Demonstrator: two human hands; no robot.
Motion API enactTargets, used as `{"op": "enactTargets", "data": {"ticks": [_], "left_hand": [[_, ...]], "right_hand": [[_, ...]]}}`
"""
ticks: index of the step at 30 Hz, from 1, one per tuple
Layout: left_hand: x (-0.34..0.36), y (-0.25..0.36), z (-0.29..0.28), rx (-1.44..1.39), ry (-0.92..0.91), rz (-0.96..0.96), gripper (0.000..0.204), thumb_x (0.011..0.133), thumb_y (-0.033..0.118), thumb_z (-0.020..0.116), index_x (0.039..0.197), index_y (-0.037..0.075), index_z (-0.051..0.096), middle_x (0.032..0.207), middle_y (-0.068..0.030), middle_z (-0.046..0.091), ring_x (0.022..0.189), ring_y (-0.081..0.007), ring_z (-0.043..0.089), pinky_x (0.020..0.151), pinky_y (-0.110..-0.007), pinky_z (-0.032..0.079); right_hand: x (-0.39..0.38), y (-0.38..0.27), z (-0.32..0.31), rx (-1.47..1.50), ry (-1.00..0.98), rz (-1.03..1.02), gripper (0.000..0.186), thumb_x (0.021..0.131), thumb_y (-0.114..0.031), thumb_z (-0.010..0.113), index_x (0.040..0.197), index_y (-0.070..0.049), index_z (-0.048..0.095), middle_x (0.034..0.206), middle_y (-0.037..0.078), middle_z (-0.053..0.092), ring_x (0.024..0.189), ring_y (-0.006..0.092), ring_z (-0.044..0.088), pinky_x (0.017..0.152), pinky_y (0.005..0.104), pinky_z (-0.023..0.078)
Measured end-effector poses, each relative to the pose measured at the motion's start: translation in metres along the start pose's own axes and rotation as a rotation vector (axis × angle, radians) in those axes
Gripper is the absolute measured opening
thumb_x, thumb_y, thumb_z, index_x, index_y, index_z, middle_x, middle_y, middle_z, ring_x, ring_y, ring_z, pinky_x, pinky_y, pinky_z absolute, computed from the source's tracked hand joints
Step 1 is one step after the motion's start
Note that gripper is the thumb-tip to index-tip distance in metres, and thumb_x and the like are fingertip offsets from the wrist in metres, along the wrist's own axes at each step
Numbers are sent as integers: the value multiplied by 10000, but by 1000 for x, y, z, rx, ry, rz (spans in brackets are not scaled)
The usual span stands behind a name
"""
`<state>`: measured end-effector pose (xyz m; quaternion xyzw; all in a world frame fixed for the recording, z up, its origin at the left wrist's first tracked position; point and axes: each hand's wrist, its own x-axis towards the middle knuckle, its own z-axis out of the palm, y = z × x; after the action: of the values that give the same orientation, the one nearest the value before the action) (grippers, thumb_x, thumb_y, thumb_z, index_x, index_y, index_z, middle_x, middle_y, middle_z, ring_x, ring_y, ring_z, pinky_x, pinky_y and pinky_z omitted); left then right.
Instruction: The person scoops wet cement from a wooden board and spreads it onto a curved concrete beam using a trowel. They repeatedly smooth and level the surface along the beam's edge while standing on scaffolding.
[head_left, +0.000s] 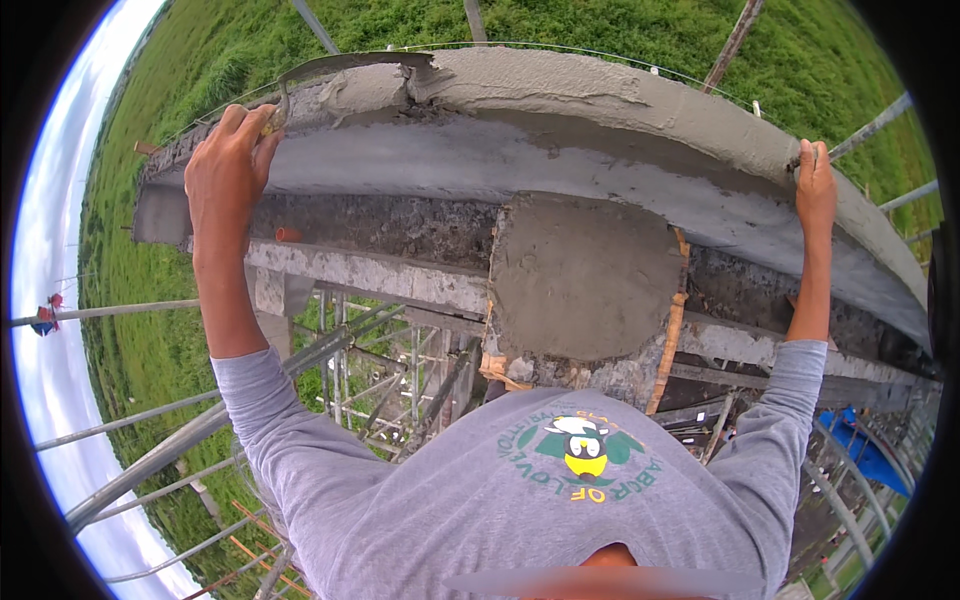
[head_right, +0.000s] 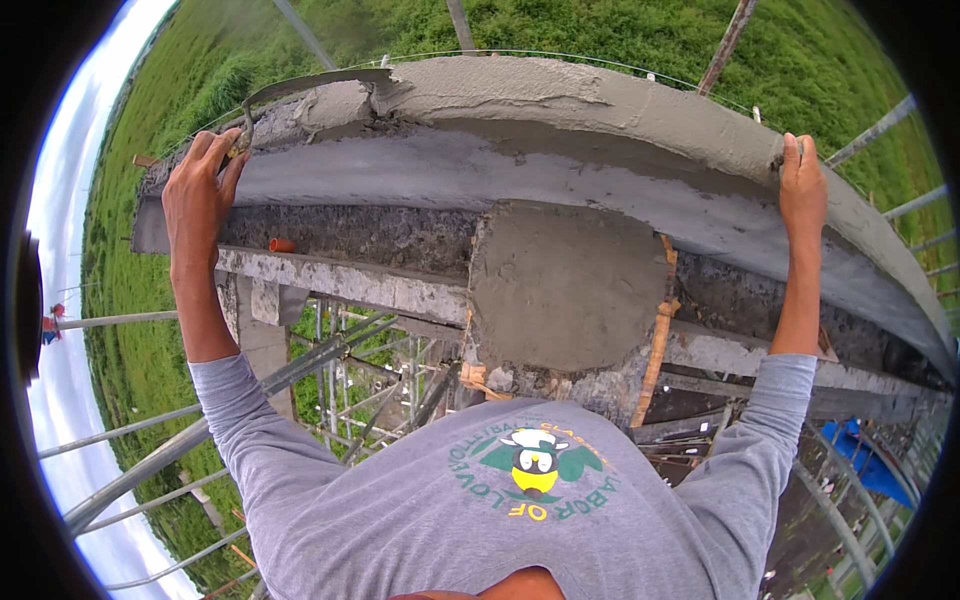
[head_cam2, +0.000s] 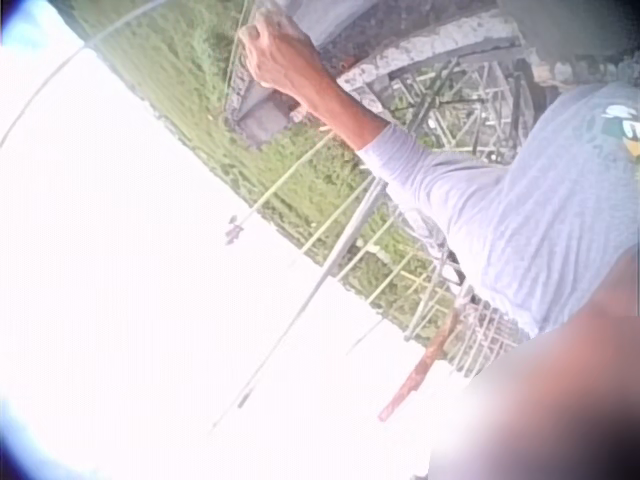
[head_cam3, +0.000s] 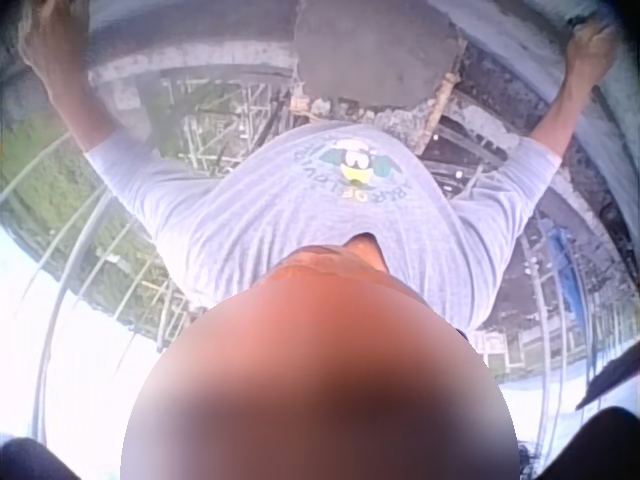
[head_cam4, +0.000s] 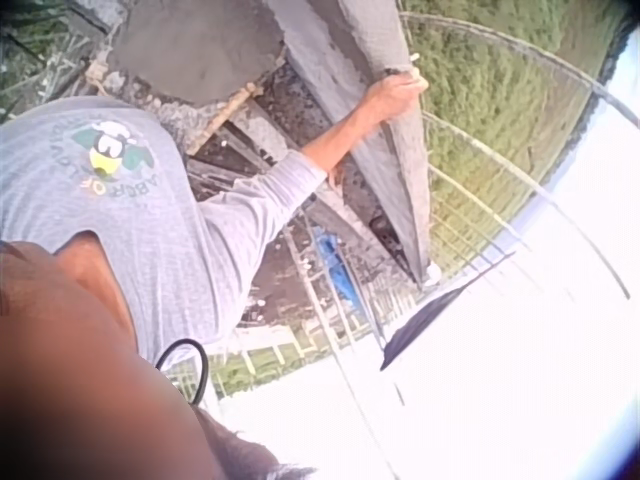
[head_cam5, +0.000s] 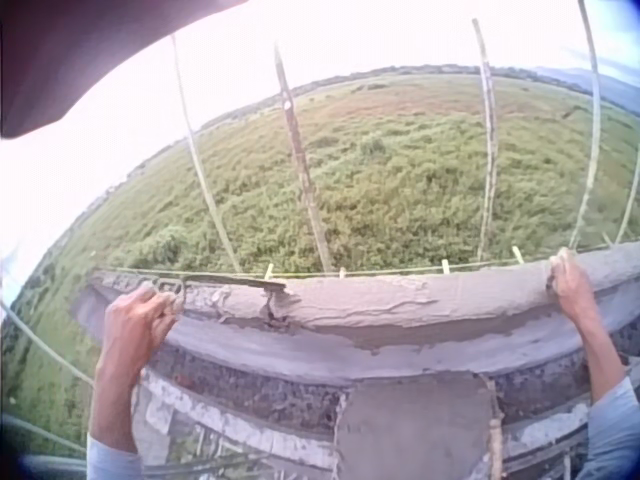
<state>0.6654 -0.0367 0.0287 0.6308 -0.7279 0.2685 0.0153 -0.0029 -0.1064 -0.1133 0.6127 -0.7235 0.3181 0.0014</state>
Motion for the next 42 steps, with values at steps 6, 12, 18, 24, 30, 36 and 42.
{"op": "enactTargets", "data": {"ticks": [6, 12, 18, 24, 30, 36, 42], "left_hand": [[-32, 12, 31, -151, -17, -147, 307, 937, 265, 735, 1228, 173, 695, 1047, -58, 664, 884, -324, 700, 752, -427, 553], [-47, 16, 50, -201, 23, -176, 306, 943, 255, 733, 1232, 158, 698, 1062, -62, 669, 894, -330, 684, 761, -414, 543], [-49, 18, 54, -316, 28, -262, 302, 945, 244, 733, 1222, 127, 703, 1048, -67, 662, 904, -327, 678, 783, -409, 536], [-50, 21, 60, -304, -13, -227, 284, 948, 231, 718, 1215, 136, 700, 1063, -65, 660, 898, -314, 687, 782, -433, 540], [-48, 34, 54, -424, 74, -289, 280, 968, 261, 695, 1203, 108, 701, 1033, -98, 677, 902, -339, 679, 800, -432, 529], [-29, 31, 16, -716, -408, -335, 389, 1039, 350, 567, 1165, -3, 670, 876, -243, 665, 899, -437, 640, 808, -466, 485], [-9, 50, 7, -602, -593, -310, 410, 1072, 353, 527, 1051, -47, 612, 758, -207, 570, 689, -348, 601, 622, -478, 498]], "right_hand": [[-1, 1, 0, -21, 16, 15, 447, 1102, -497, 407, 1122, -71, 541, 868, 256, 602, 874, 507, 588, 740, 521, 458], [3, 12, 3, -3, -22, 14, 452, 1097, -508, 413, 1121, -74, 539, 855, 251, 595, 849, 503, 579, 729, 519, 452], [4, 15, 4, -7, -25, 22, 452, 1096, -511, 417, 1119, -77, 540, 843, 241, 587, 840, 498, 576, 726, 516, 450], [2, 11, 3, -9, 1, 2, 466, 1097, -516, 416, 1119, -68, 543, 828, 243, 573, 815, 481, 569, 731, 503, 456], [3, 12, 2, 6, -15, 5, 484, 1096, -529, 407, 1141, -71, 556, 844, 240, 600, 847, 483, 595, 738, 505, 462], [4, 11, 2, -25, -27, 52, 486, 1097, -532, 401, 1138, -72, 555, 842, 240, 604, 840, 480, 605, 726, 503, 463], [4, 11, 1, -10, -17, -19, 451, 1096, -517, 410, 1144, -94, 559, 900, 258, 632, 903, 513, 606, 735, 539, 456]]}}
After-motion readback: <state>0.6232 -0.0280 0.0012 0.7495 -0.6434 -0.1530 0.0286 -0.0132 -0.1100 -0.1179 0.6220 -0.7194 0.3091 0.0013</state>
